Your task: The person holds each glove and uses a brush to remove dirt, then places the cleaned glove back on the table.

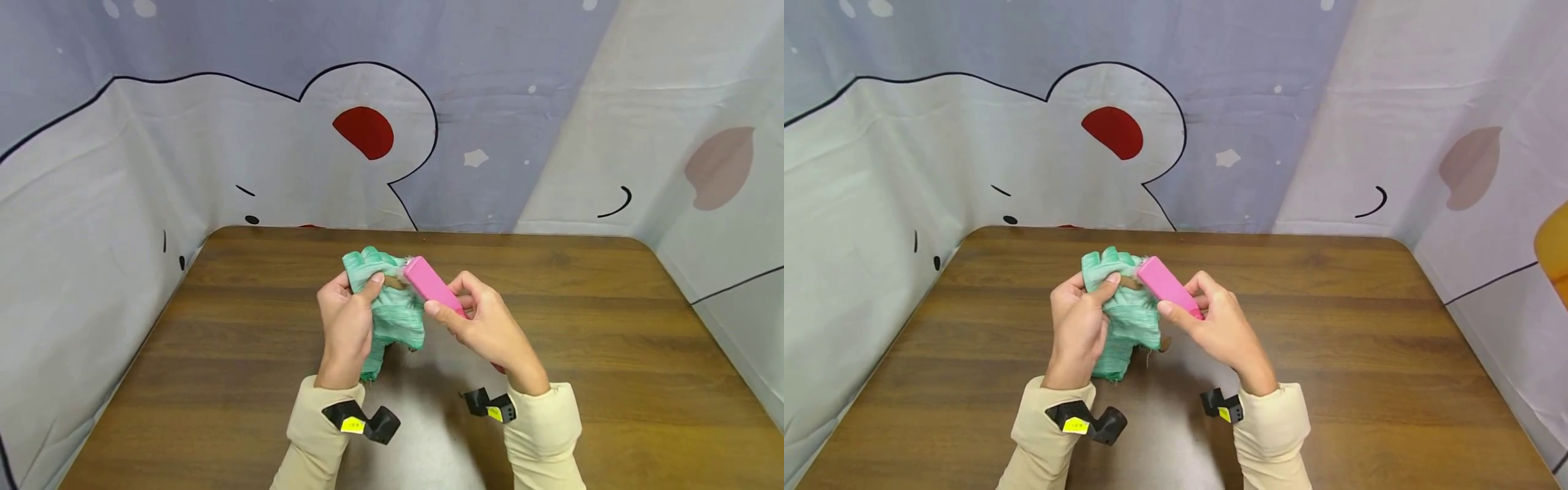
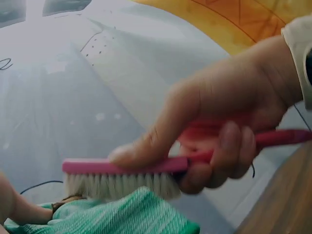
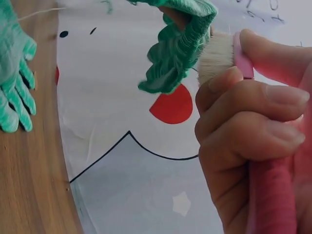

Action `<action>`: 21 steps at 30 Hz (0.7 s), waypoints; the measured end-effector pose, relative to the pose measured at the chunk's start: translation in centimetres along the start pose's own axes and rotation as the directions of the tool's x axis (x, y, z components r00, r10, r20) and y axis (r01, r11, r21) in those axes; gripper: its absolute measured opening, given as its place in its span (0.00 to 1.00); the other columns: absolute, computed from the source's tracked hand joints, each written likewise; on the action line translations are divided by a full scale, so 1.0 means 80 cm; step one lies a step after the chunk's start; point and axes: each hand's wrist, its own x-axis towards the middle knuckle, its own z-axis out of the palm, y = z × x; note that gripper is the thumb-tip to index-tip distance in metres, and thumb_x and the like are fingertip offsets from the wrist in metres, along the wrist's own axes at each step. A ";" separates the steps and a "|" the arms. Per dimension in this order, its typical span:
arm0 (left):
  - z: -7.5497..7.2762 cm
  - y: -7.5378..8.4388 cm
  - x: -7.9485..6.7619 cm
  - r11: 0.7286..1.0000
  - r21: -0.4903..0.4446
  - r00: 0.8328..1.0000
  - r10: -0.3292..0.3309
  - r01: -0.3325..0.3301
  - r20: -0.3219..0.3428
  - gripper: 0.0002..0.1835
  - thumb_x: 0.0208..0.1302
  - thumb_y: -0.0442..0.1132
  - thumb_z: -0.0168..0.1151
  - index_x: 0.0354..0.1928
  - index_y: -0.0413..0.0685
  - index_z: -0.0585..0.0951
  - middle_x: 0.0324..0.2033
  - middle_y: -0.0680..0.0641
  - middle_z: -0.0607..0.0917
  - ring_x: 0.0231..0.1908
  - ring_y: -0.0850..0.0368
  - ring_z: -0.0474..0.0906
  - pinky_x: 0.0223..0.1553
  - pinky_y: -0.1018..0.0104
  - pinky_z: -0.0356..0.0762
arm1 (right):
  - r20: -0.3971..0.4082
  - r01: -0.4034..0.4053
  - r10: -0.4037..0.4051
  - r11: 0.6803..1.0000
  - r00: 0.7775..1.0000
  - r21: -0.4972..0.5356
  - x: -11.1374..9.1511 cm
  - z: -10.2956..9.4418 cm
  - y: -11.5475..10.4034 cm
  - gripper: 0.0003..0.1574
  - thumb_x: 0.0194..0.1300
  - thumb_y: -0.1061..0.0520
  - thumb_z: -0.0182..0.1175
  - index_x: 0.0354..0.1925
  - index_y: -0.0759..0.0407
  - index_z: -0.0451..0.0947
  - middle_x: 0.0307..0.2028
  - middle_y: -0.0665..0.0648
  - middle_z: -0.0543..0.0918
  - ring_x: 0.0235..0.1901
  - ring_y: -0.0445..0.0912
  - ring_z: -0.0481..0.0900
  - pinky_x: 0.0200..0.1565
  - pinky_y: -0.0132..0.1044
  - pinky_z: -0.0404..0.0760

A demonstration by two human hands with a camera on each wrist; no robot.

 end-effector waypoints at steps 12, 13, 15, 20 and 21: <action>0.008 -0.010 -0.013 0.940 0.316 0.987 0.093 -0.132 0.133 0.08 0.57 0.25 0.56 0.39 0.33 0.79 0.32 0.41 0.82 0.30 0.59 0.78 0.30 0.66 0.78 | -0.087 0.101 -0.078 0.950 0.993 0.296 0.002 0.020 -0.016 0.15 0.61 0.57 0.60 0.40 0.63 0.66 0.16 0.59 0.71 0.10 0.42 0.64 0.12 0.31 0.64; 0.009 -0.011 -0.014 0.932 0.332 0.984 0.102 -0.145 0.144 0.08 0.57 0.25 0.56 0.40 0.34 0.79 0.33 0.41 0.83 0.30 0.59 0.78 0.30 0.66 0.78 | -0.099 0.108 -0.085 0.958 0.991 0.265 0.002 0.023 -0.016 0.15 0.61 0.56 0.61 0.40 0.62 0.67 0.16 0.59 0.73 0.11 0.43 0.66 0.12 0.32 0.66; 0.011 -0.013 -0.015 0.924 0.346 0.981 0.115 -0.162 0.155 0.09 0.57 0.26 0.56 0.40 0.34 0.80 0.34 0.41 0.84 0.32 0.59 0.79 0.31 0.65 0.78 | -0.127 0.115 -0.091 0.975 0.988 0.192 0.003 0.026 -0.016 0.16 0.59 0.54 0.62 0.40 0.59 0.68 0.19 0.59 0.77 0.14 0.44 0.72 0.14 0.35 0.71; 0.011 -0.011 -0.015 0.952 0.291 0.993 0.073 -0.096 0.090 0.08 0.56 0.25 0.58 0.38 0.33 0.80 0.31 0.40 0.84 0.28 0.57 0.80 0.28 0.66 0.78 | -0.151 0.090 -0.078 0.993 0.985 0.079 0.002 0.029 -0.014 0.18 0.56 0.50 0.66 0.36 0.57 0.69 0.25 0.58 0.82 0.22 0.46 0.79 0.19 0.37 0.75; 0.010 -0.011 -0.014 0.960 0.269 0.996 0.056 -0.072 0.067 0.08 0.55 0.25 0.59 0.38 0.32 0.80 0.30 0.40 0.84 0.27 0.57 0.80 0.28 0.66 0.78 | -0.147 0.080 -0.069 0.994 0.987 0.069 0.002 0.028 -0.013 0.18 0.55 0.50 0.66 0.36 0.57 0.69 0.25 0.58 0.82 0.21 0.47 0.79 0.20 0.36 0.75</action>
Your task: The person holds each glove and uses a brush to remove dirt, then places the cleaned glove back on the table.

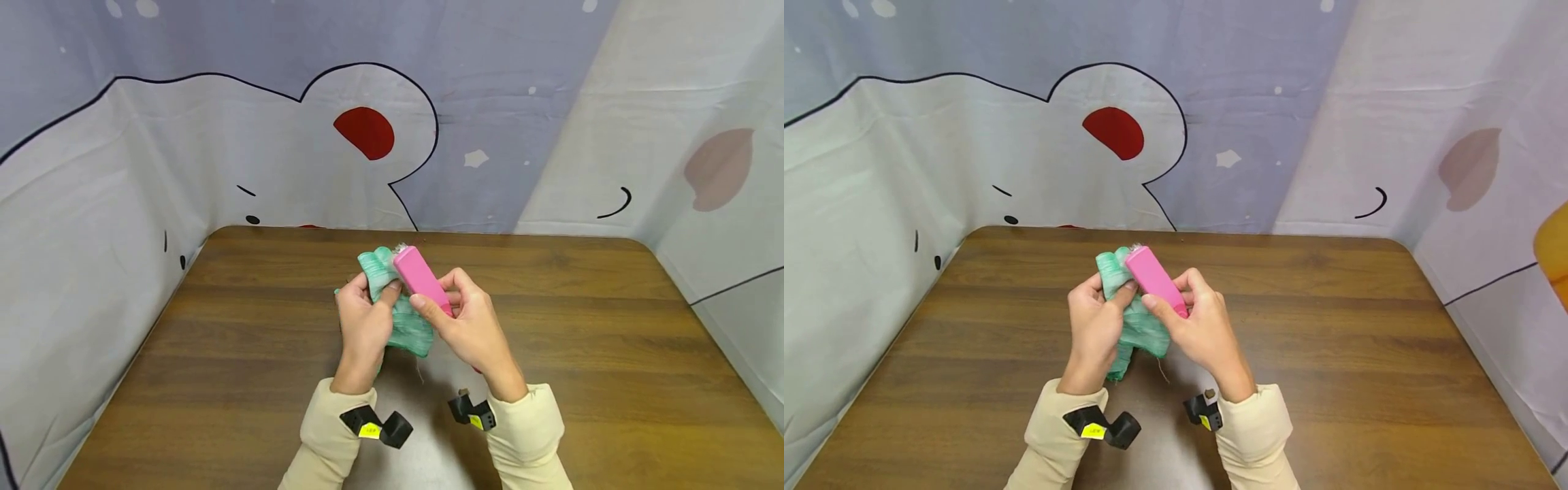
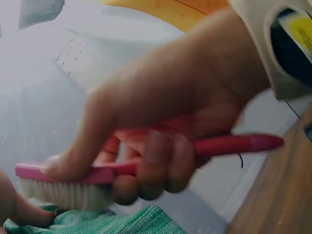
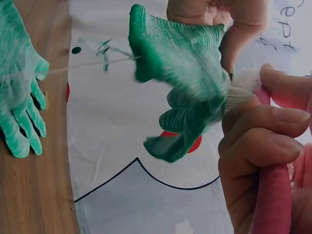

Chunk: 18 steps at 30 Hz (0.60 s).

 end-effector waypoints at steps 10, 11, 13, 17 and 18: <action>-0.020 0.012 0.014 0.970 -0.245 0.994 -0.041 0.014 -0.105 0.11 0.56 0.21 0.56 0.43 0.24 0.77 0.39 0.36 0.81 0.40 0.53 0.78 0.43 0.64 0.78 | 0.050 -0.089 0.095 0.989 0.994 -0.118 0.005 -0.017 0.017 0.22 0.53 0.45 0.67 0.33 0.56 0.69 0.23 0.56 0.82 0.20 0.48 0.77 0.21 0.38 0.75; -0.023 0.014 0.015 0.965 -0.263 0.993 -0.025 -0.006 -0.114 0.12 0.57 0.22 0.56 0.44 0.24 0.76 0.41 0.35 0.80 0.41 0.52 0.78 0.44 0.63 0.77 | 0.057 -0.104 0.111 0.987 0.992 -0.119 0.005 -0.021 0.019 0.22 0.53 0.44 0.67 0.33 0.56 0.69 0.23 0.56 0.81 0.19 0.47 0.76 0.20 0.38 0.74; -0.028 0.020 0.017 0.959 -0.279 0.992 0.009 -0.045 -0.127 0.12 0.57 0.22 0.55 0.45 0.24 0.76 0.43 0.35 0.79 0.43 0.52 0.77 0.46 0.63 0.76 | 0.068 -0.131 0.138 0.987 0.988 -0.095 0.005 -0.027 0.021 0.22 0.53 0.45 0.66 0.33 0.56 0.68 0.20 0.56 0.79 0.16 0.45 0.73 0.17 0.35 0.71; -0.029 0.023 0.021 0.976 -0.210 0.994 0.043 -0.064 -0.101 0.11 0.57 0.22 0.56 0.43 0.25 0.76 0.40 0.37 0.80 0.42 0.54 0.77 0.45 0.65 0.76 | 0.073 -0.163 0.159 0.986 0.985 0.047 0.003 -0.034 0.023 0.22 0.57 0.47 0.64 0.35 0.60 0.66 0.16 0.58 0.73 0.11 0.42 0.64 0.12 0.30 0.63; -0.026 0.022 0.020 0.982 -0.182 0.996 0.041 -0.055 -0.079 0.10 0.57 0.22 0.56 0.42 0.26 0.76 0.39 0.37 0.80 0.40 0.54 0.78 0.43 0.65 0.76 | 0.073 -0.156 0.150 0.984 0.986 0.083 0.002 -0.034 0.022 0.22 0.58 0.48 0.63 0.36 0.61 0.65 0.15 0.58 0.71 0.10 0.41 0.62 0.12 0.30 0.62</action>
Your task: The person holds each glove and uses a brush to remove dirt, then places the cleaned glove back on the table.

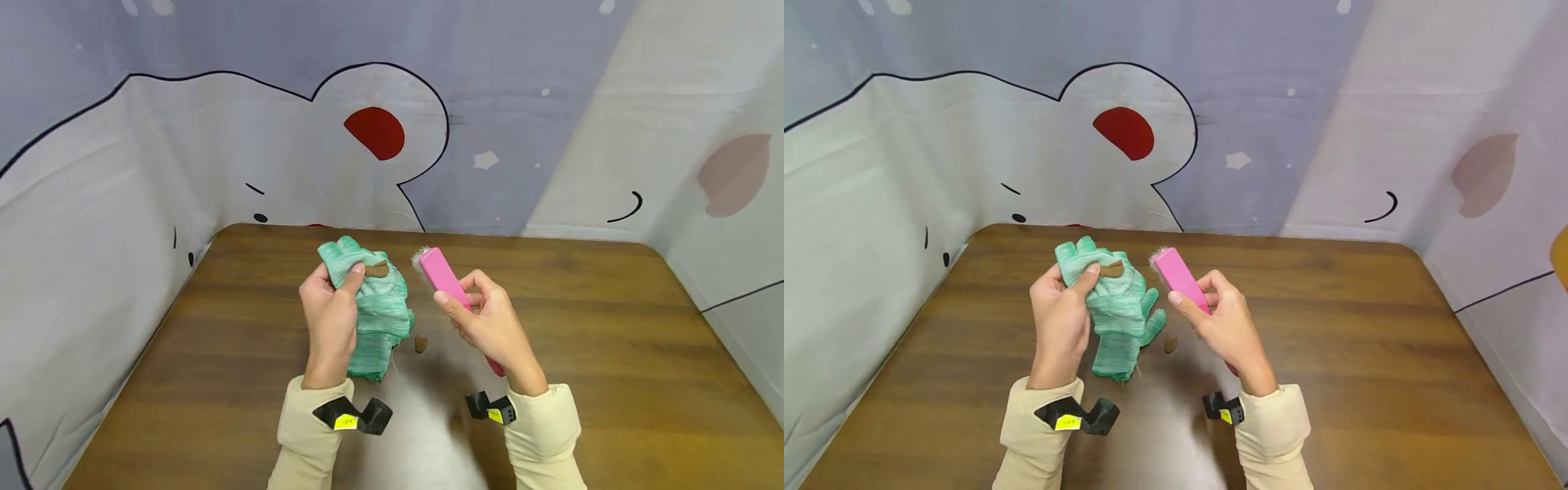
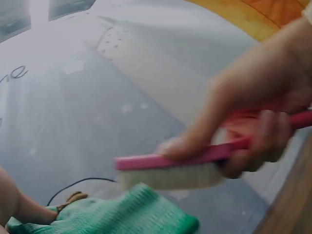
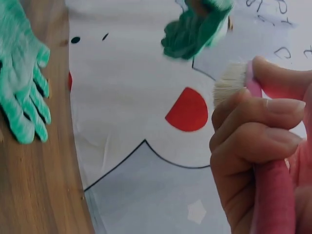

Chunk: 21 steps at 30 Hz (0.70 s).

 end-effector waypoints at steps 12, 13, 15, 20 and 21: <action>0.028 -0.022 -0.022 0.977 0.200 0.977 -0.116 0.079 0.178 0.10 0.57 0.26 0.58 0.42 0.32 0.79 0.34 0.37 0.84 0.31 0.55 0.81 0.30 0.64 0.80 | -0.051 0.168 -0.165 0.984 0.985 0.057 -0.010 0.025 -0.025 0.15 0.60 0.60 0.60 0.40 0.65 0.65 0.18 0.63 0.75 0.13 0.43 0.69 0.13 0.32 0.68; 0.029 -0.023 -0.023 0.980 0.175 0.979 -0.122 0.092 0.165 0.10 0.57 0.25 0.58 0.42 0.32 0.79 0.34 0.37 0.84 0.31 0.55 0.81 0.30 0.63 0.80 | -0.058 0.165 -0.164 0.986 0.985 0.026 -0.012 0.025 -0.028 0.15 0.60 0.60 0.61 0.39 0.65 0.66 0.19 0.64 0.76 0.14 0.44 0.71 0.14 0.32 0.69; 0.029 -0.024 -0.022 0.986 0.130 0.985 -0.125 0.109 0.122 0.10 0.55 0.23 0.58 0.41 0.30 0.79 0.33 0.37 0.84 0.30 0.55 0.81 0.30 0.63 0.80 | -0.064 0.158 -0.159 0.987 0.985 -0.021 -0.013 0.026 -0.033 0.15 0.59 0.61 0.62 0.38 0.65 0.66 0.21 0.66 0.77 0.15 0.46 0.73 0.15 0.33 0.71; 0.027 -0.024 -0.018 0.992 0.014 0.992 -0.126 0.126 0.027 0.11 0.52 0.20 0.58 0.40 0.27 0.79 0.33 0.38 0.83 0.33 0.55 0.80 0.34 0.64 0.80 | -0.050 0.128 -0.130 0.991 0.990 -0.047 -0.011 0.020 -0.026 0.15 0.58 0.59 0.63 0.35 0.62 0.67 0.21 0.63 0.79 0.15 0.43 0.72 0.16 0.33 0.71; 0.026 -0.024 -0.017 0.993 0.000 0.993 -0.120 0.120 0.017 0.11 0.52 0.20 0.58 0.40 0.26 0.79 0.34 0.38 0.82 0.34 0.54 0.80 0.35 0.64 0.80 | -0.048 0.122 -0.124 0.991 0.991 -0.051 -0.009 0.018 -0.023 0.15 0.58 0.57 0.64 0.35 0.62 0.67 0.21 0.61 0.79 0.15 0.43 0.72 0.16 0.34 0.71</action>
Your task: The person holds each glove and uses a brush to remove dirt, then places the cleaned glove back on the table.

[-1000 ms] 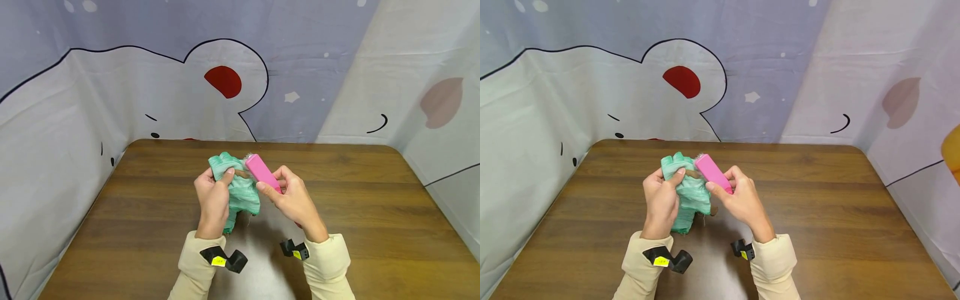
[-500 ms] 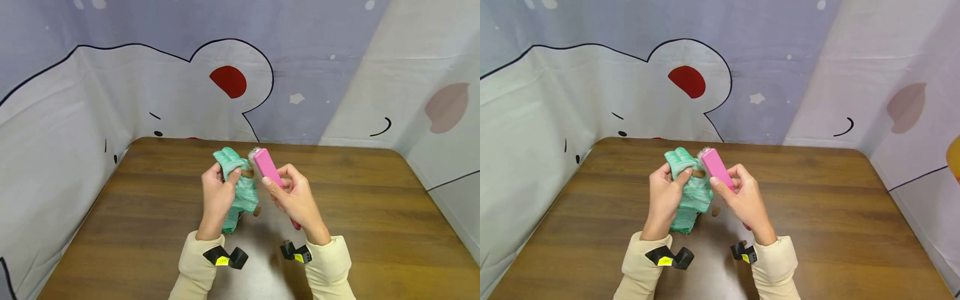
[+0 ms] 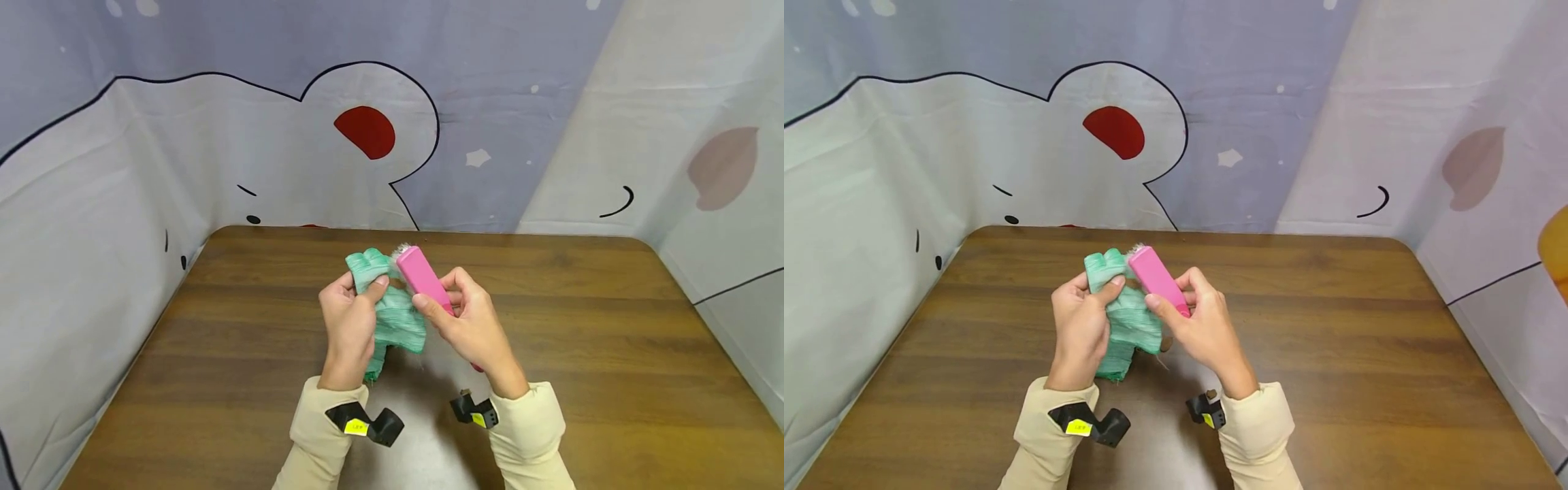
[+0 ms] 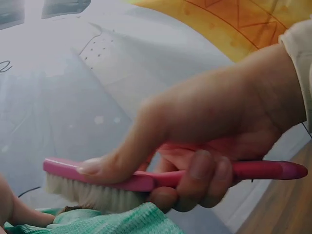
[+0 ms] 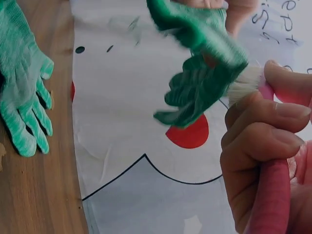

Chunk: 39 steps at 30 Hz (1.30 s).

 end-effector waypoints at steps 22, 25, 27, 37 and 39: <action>0.001 -0.007 0.002 0.999 0.030 0.997 -0.032 0.030 0.069 0.11 0.56 0.21 0.55 0.42 0.28 0.77 0.36 0.40 0.80 0.37 0.55 0.78 0.38 0.66 0.78 | 0.034 0.023 -0.031 0.978 0.999 0.208 0.001 -0.015 0.011 0.13 0.61 0.61 0.59 0.40 0.64 0.65 0.16 0.64 0.71 0.09 0.42 0.63 0.10 0.32 0.63; 0.003 -0.009 0.000 0.997 0.075 0.994 -0.037 0.029 0.104 0.09 0.58 0.23 0.55 0.41 0.30 0.77 0.34 0.42 0.80 0.35 0.56 0.77 0.35 0.66 0.77 | 0.032 0.044 -0.053 0.974 0.998 0.220 0.000 -0.009 0.008 0.14 0.62 0.61 0.59 0.41 0.64 0.65 0.16 0.63 0.71 0.09 0.43 0.63 0.10 0.33 0.63; 0.003 -0.010 -0.002 0.994 0.106 0.991 -0.033 0.020 0.128 0.09 0.58 0.24 0.55 0.41 0.31 0.76 0.34 0.43 0.80 0.34 0.57 0.76 0.35 0.66 0.77 | 0.044 0.038 -0.049 0.977 0.998 0.211 -0.001 -0.005 0.003 0.14 0.62 0.61 0.59 0.41 0.63 0.65 0.16 0.63 0.71 0.09 0.43 0.63 0.10 0.32 0.63; 0.004 -0.008 -0.006 0.991 0.130 0.987 -0.049 0.029 0.155 0.10 0.60 0.26 0.55 0.44 0.33 0.76 0.36 0.41 0.82 0.35 0.56 0.79 0.36 0.63 0.78 | -0.002 0.000 0.001 0.998 1.000 0.063 -0.005 0.007 -0.015 0.14 0.59 0.59 0.62 0.40 0.61 0.68 0.18 0.64 0.75 0.13 0.44 0.70 0.14 0.34 0.70; 0.004 -0.008 -0.004 0.994 0.103 0.992 -0.041 0.028 0.121 0.10 0.59 0.25 0.55 0.43 0.32 0.76 0.36 0.41 0.81 0.35 0.56 0.79 0.36 0.63 0.78 | -0.010 0.002 -0.002 0.999 1.000 0.044 -0.002 0.008 -0.006 0.14 0.59 0.57 0.63 0.39 0.60 0.69 0.19 0.62 0.77 0.14 0.46 0.72 0.15 0.35 0.71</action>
